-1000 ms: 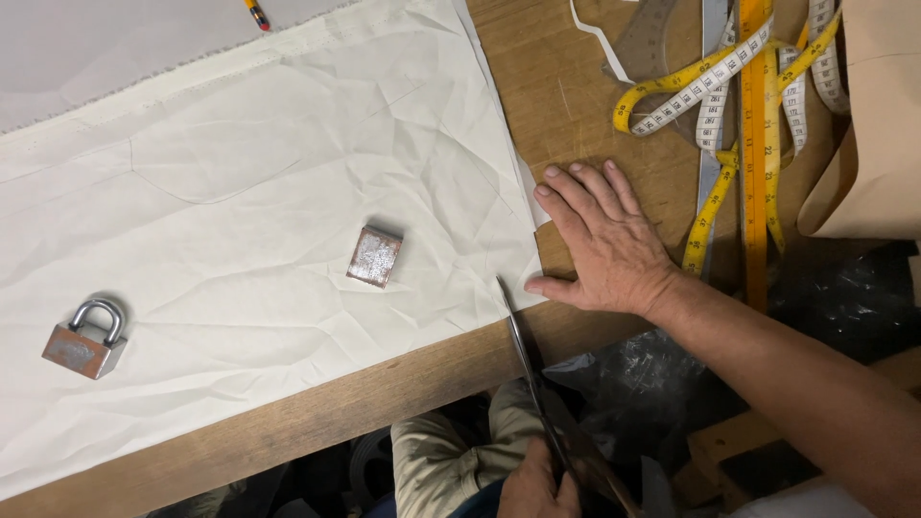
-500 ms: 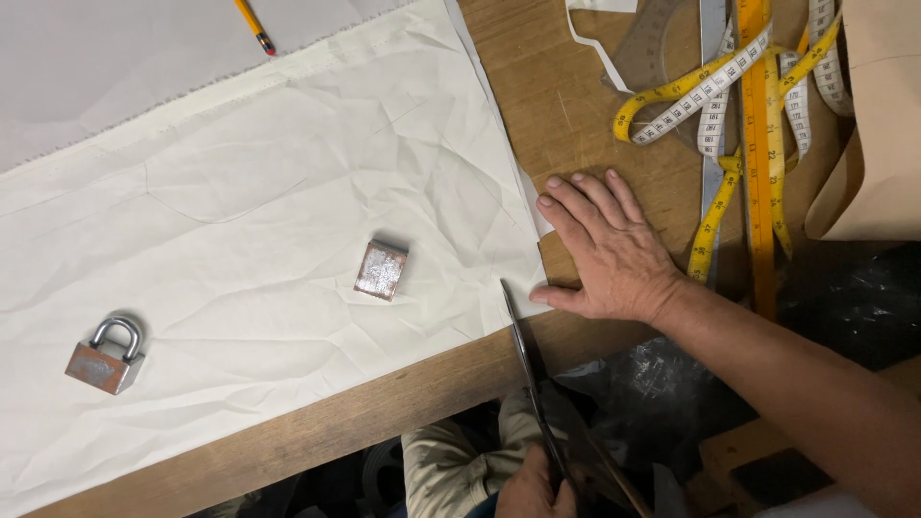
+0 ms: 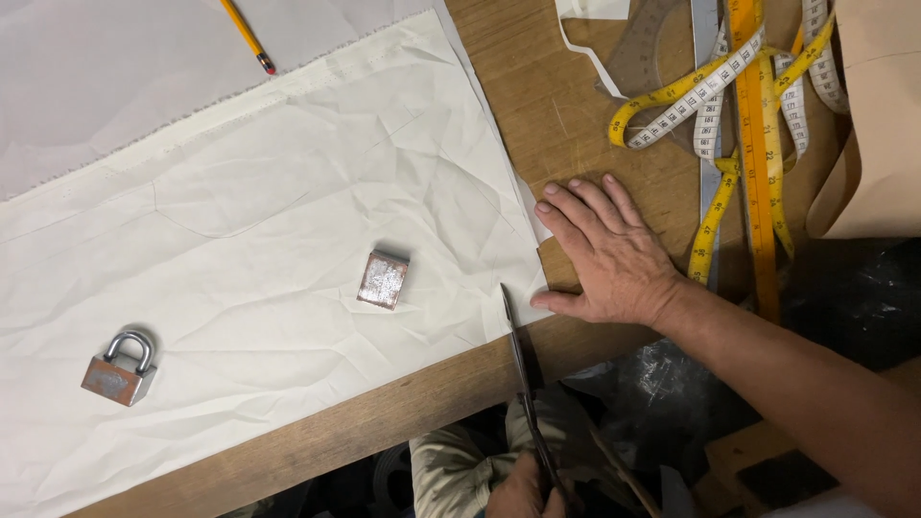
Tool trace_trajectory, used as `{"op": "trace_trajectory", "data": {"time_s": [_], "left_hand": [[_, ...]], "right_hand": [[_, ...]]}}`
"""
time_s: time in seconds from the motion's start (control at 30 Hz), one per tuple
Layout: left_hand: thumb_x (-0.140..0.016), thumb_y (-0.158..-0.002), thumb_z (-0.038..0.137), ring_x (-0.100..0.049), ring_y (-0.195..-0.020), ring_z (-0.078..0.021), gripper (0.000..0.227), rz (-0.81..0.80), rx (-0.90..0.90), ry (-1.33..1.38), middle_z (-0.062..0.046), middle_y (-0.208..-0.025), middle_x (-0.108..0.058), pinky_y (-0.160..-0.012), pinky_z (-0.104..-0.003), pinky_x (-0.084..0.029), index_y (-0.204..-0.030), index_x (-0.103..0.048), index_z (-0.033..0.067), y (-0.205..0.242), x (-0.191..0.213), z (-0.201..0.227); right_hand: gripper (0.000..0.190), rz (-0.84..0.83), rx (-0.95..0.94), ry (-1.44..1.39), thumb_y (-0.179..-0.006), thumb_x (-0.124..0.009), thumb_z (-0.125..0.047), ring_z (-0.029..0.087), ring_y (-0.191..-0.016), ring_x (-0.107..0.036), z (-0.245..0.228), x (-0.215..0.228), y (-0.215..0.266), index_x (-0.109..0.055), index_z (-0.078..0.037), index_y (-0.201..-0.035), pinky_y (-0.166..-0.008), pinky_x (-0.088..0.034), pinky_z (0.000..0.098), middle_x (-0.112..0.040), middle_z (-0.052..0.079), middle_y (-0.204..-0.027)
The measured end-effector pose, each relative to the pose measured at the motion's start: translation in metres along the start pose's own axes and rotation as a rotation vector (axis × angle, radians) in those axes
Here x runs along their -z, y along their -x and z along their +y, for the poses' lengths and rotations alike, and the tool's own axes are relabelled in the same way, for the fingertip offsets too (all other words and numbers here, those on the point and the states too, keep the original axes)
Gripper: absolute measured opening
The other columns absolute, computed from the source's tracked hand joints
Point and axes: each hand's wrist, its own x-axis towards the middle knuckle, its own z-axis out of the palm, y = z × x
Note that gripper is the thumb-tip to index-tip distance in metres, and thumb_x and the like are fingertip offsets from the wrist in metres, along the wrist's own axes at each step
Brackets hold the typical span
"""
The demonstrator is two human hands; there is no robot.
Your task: The person uses large shears to cut a piece of white fabric laid out on a wooden table. They follow a pre-drawn pattern, cutting along the edges to separate a garment piece from the main fabric. Locks are used to hold the fabric in place during the process.
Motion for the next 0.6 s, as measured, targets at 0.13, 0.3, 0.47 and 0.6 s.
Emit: {"op": "trace_trajectory", "data": {"time_s": [0.13,0.3,0.47,0.6], "left_hand": [[-0.058,-0.075,0.045,-0.077,-0.078,-0.0089,0.031,0.107,-0.074,-0.079,0.016,-0.078,-0.080,-0.071,-0.023,-0.057,-0.104,-0.068,0.0432,-0.011,-0.002,-0.012],[-0.057,-0.077,0.039,-0.071,-0.081,-0.0212,0.035,0.163,-0.100,-0.196,0.006,-0.078,-0.072,-0.074,-0.033,-0.053,-0.112,-0.063,0.0422,-0.029,-0.007,-0.033],[-0.058,-0.079,0.042,-0.073,-0.081,-0.0239,0.030,0.163,-0.184,-0.236,0.004,-0.081,-0.074,-0.072,-0.036,-0.056,-0.109,-0.061,0.0373,-0.038,-0.005,-0.051],[-0.058,-0.074,0.047,-0.074,-0.083,-0.0188,0.035,0.180,-0.209,-0.195,0.010,-0.083,-0.075,-0.073,-0.032,-0.054,-0.108,-0.062,0.0415,-0.044,-0.005,-0.065]], "right_hand": [[0.110,-0.013,-0.007,-0.007,-0.079,-0.050,-0.086,0.035,-0.147,-0.039,0.000,-0.001,0.001,-0.051,-0.003,-0.151,-0.128,-0.019,0.0552,-0.045,0.014,-0.160],[0.112,-0.020,-0.007,0.005,-0.077,-0.050,-0.088,0.035,-0.147,-0.039,0.000,-0.001,0.001,-0.051,-0.003,-0.150,-0.128,-0.019,0.0548,-0.045,0.014,-0.159],[0.111,-0.001,-0.008,0.008,-0.076,-0.052,-0.087,0.035,-0.145,-0.042,0.000,0.000,0.000,-0.053,-0.004,-0.149,-0.128,-0.021,0.0542,-0.047,0.013,-0.159],[0.111,-0.009,-0.006,0.005,-0.076,-0.053,-0.087,0.035,-0.145,-0.041,0.001,0.001,0.000,-0.052,-0.004,-0.150,-0.128,-0.020,0.0540,-0.046,0.013,-0.159]]}}
